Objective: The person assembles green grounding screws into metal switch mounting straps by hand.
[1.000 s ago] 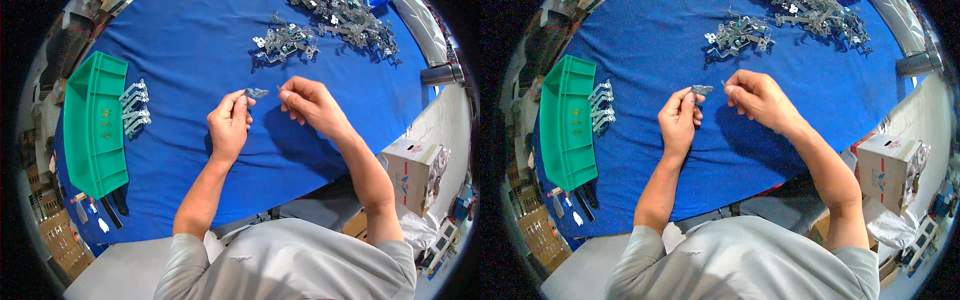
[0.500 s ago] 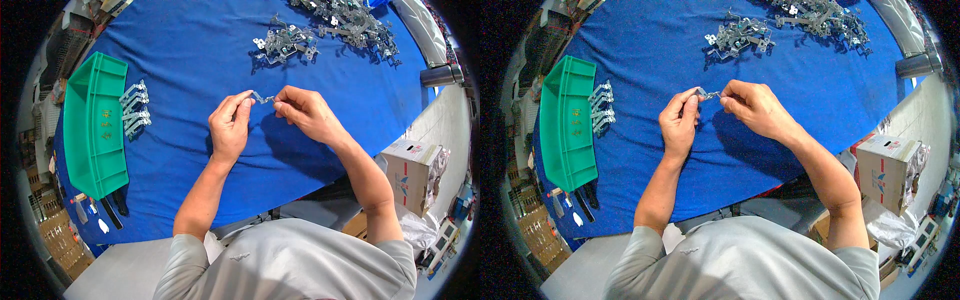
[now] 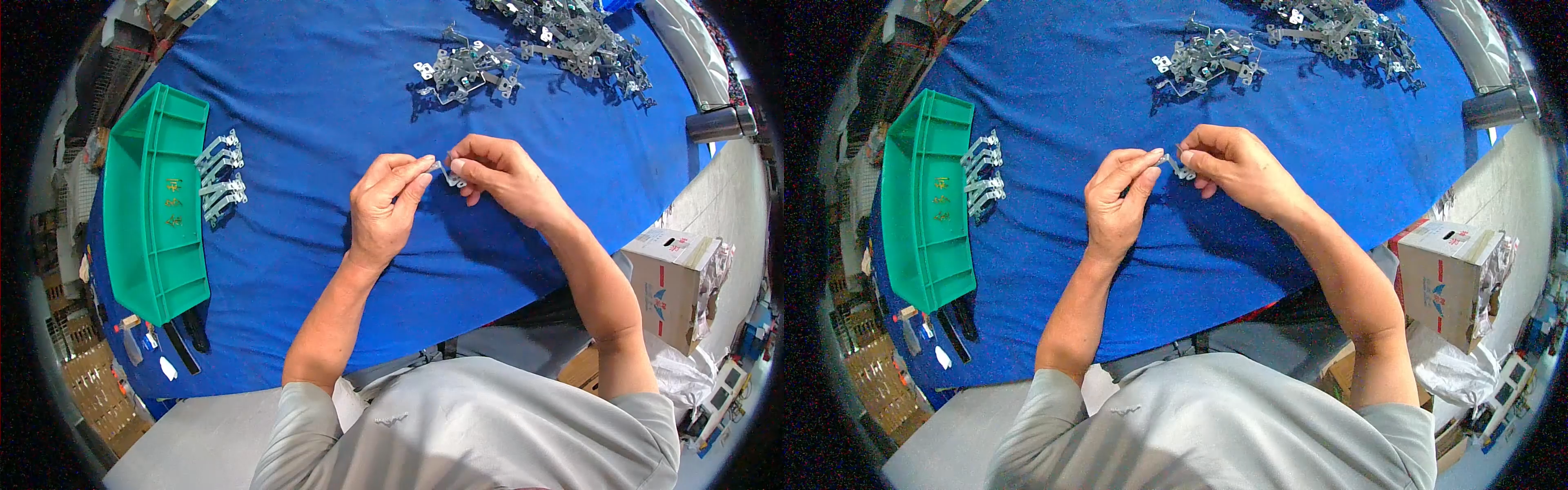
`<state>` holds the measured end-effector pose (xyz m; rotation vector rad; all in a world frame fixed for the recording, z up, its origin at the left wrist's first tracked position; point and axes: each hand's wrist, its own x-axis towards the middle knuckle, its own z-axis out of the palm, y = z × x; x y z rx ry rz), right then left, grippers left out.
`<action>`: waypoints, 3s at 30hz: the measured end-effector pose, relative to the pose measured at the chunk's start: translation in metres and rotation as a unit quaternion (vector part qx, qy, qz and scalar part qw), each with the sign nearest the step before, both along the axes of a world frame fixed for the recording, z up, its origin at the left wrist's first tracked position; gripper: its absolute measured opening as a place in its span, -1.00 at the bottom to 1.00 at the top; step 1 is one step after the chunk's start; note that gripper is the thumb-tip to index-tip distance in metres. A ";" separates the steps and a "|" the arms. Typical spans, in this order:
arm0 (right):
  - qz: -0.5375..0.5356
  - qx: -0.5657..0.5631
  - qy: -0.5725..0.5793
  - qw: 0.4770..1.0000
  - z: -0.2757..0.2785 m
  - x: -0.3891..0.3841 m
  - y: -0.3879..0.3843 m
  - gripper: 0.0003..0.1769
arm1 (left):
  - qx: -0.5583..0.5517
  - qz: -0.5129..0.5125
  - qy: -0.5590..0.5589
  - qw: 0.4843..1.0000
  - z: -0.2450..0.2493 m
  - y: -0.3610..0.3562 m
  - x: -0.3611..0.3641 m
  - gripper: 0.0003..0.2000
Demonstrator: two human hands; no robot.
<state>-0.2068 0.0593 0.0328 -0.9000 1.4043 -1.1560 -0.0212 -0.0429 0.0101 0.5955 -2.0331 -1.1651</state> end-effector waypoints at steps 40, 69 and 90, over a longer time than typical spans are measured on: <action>-0.013 0.021 -0.021 0.999 0.002 -0.002 0.000 -0.77 | -0.012 0.014 0.005 1.000 0.000 0.001 0.000 -0.80; -0.021 0.016 0.040 0.999 0.003 0.001 0.002 -0.78 | -0.012 0.042 0.021 0.999 -0.001 0.000 0.000 -0.81; -0.044 0.000 0.058 0.997 0.018 0.005 0.004 -0.78 | 0.225 0.062 0.018 0.972 -0.008 0.002 0.001 -0.78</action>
